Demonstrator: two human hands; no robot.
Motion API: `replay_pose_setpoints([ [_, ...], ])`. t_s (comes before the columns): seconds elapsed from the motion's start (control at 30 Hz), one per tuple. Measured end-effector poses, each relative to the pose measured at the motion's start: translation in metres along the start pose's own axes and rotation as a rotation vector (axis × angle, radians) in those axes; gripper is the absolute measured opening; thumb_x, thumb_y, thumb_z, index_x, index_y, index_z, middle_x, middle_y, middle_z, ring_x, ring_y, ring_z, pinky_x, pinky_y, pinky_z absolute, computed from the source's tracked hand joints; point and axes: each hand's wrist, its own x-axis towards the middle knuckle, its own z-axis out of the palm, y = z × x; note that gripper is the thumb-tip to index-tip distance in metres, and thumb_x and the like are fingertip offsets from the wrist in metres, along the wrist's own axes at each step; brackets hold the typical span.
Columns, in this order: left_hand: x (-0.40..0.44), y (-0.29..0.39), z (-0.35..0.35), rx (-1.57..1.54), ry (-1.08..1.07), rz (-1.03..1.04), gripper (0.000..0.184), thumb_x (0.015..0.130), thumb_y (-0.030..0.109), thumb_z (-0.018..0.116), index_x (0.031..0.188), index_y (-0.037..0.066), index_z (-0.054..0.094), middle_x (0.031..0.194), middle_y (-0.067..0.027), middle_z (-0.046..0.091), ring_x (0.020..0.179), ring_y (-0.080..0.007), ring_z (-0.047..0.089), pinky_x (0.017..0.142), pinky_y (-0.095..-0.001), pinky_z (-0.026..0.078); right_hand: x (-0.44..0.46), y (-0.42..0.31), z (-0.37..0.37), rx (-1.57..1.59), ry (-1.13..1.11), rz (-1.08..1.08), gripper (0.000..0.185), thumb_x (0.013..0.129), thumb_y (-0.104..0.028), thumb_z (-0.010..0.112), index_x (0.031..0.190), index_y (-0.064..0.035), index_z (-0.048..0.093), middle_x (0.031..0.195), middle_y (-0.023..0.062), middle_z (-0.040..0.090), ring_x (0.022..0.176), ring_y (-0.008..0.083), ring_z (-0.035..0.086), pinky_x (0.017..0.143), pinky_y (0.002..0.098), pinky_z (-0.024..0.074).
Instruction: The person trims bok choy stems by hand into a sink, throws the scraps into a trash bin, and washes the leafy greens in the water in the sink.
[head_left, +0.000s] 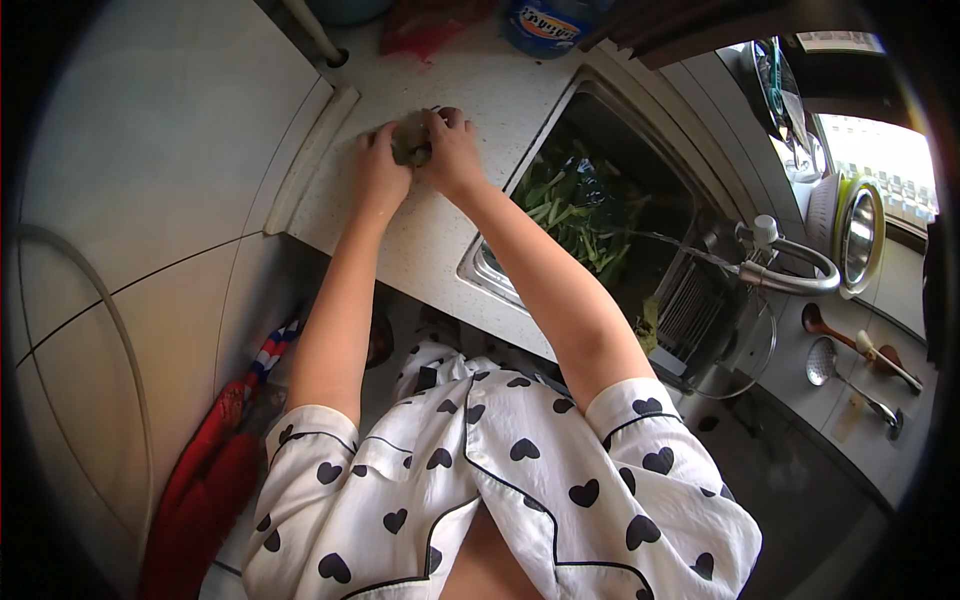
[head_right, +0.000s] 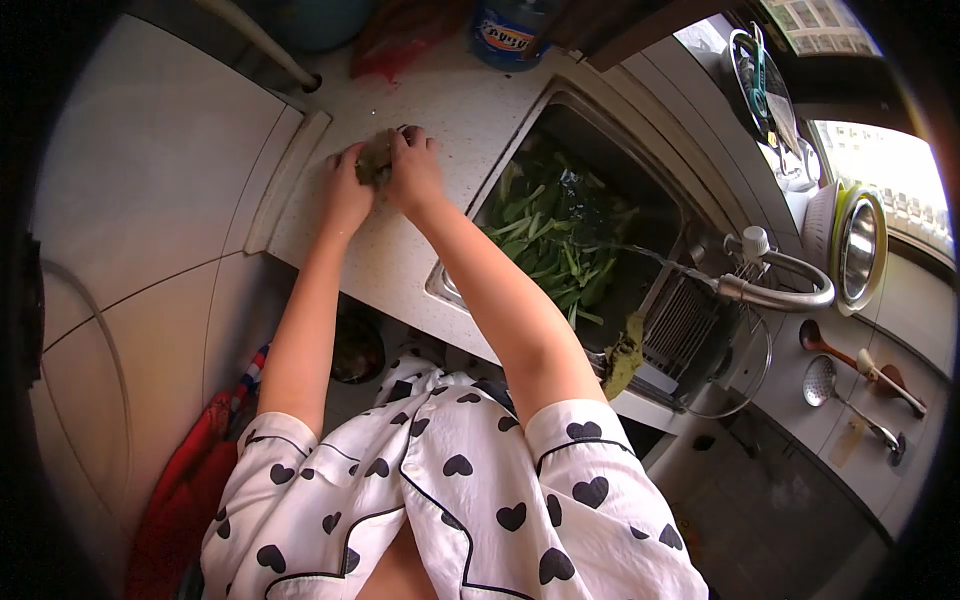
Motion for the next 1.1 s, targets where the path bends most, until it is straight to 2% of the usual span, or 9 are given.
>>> replay_pose_setpoints([
  [0.17,0.005,0.007,0.002,0.038,-0.048,0.068,0.048,0.071,0.000,0.063,0.117,0.005,0.050,0.112,-0.0216,0.050,0.100,-0.0410,0.052,0.084,-0.0423,0.045,0.002,0.007,0.011,0.209,0.092,-0.061,0.039,0.062,0.000,0.063,0.101,-0.0033,0.062,0.107,0.0160,0.056,0.099,0.0366,0.052,0.085,0.0403,0.0461],
  [0.27,0.008,0.008,0.013,-0.005,-0.019,0.044,0.041,0.074,0.002,0.060,0.114,0.003,0.052,0.106,-0.0227,0.054,0.099,-0.0409,0.053,0.083,-0.0429,0.045,0.006,0.013,0.015,0.376,0.156,0.035,0.036,0.066,-0.002,0.060,0.102,-0.0041,0.064,0.100,0.0190,0.062,0.096,0.0327,0.058,0.085,0.0347,0.0455],
  [0.37,0.009,0.014,0.021,-0.122,0.017,-0.025,0.039,0.074,0.001,0.055,0.112,0.001,0.053,0.104,-0.0232,0.057,0.100,-0.0381,0.055,0.083,-0.0410,0.046,0.003,0.007,0.005,0.729,0.025,0.330,0.040,0.068,0.002,0.051,0.106,-0.0008,0.062,0.101,0.0169,0.063,0.096,0.0267,0.059,0.086,0.0302,0.0440],
  [0.6,-0.004,0.009,0.053,-0.729,-0.036,-0.284,0.046,0.067,-0.003,0.049,0.113,0.000,0.053,0.104,-0.0173,0.058,0.097,-0.0277,0.057,0.085,-0.0350,0.045,-0.021,-0.001,-0.009,1.114,0.075,0.454,0.046,0.068,0.006,0.040,0.110,0.0051,0.058,0.103,0.0120,0.060,0.093,0.0206,0.056,0.084,0.0270,0.0431],
  [0.7,-0.017,0.017,0.053,-0.623,-0.049,-0.270,0.043,0.076,-0.003,0.046,0.119,0.005,0.047,0.107,-0.0054,0.054,0.096,-0.0140,0.053,0.083,-0.0263,0.043,-0.032,0.006,-0.009,1.277,0.094,0.474,0.046,0.068,0.005,0.039,0.111,0.0052,0.057,0.103,0.0121,0.060,0.093,0.0200,0.055,0.084,0.0269,0.0426],
  [0.77,-0.030,0.029,0.050,-0.765,-0.031,-0.294,0.042,0.077,-0.002,0.047,0.118,0.005,0.047,0.107,-0.0058,0.053,0.097,-0.0146,0.053,0.083,-0.0279,0.044,-0.042,0.005,-0.015,1.402,0.118,0.525,0.044,0.069,0.003,0.038,0.108,0.0052,0.058,0.100,0.0124,0.061,0.095,0.0203,0.055,0.087,0.0278,0.0414],
  [0.9,-0.059,0.048,0.054,-0.927,0.014,-0.386,0.043,0.070,0.000,0.047,0.112,0.002,0.051,0.104,-0.0121,0.056,0.097,-0.0208,0.054,0.084,-0.0310,0.042,-0.066,0.011,-0.019,1.418,0.092,0.484,0.044,0.073,0.001,0.039,0.114,0.0061,0.054,0.106,0.0143,0.059,0.096,0.0211,0.055,0.085,0.0272,0.0431],
  [1.03,-0.087,0.057,0.057,-1.312,0.079,-0.524,0.037,0.074,0.004,0.047,0.111,0.004,0.049,0.103,-0.0068,0.054,0.096,-0.0179,0.052,0.083,-0.0308,0.042,-0.092,0.008,-0.016,1.368,0.102,0.438,0.032,0.087,-0.015,0.047,0.112,0.0036,0.056,0.106,0.0126,0.059,0.098,0.0196,0.054,0.086,0.0284,0.0423],
  [1.1,-0.094,0.063,0.057,-1.232,0.163,-0.585,0.030,0.084,0.011,0.049,0.113,0.003,0.047,0.106,-0.0090,0.053,0.100,-0.0183,0.051,0.085,-0.0310,0.043,-0.097,0.005,-0.010,1.267,0.095,0.466,0.034,0.092,-0.022,0.047,0.113,0.0027,0.056,0.108,0.0127,0.059,0.099,0.0196,0.054,0.087,0.0287,0.0423],
])
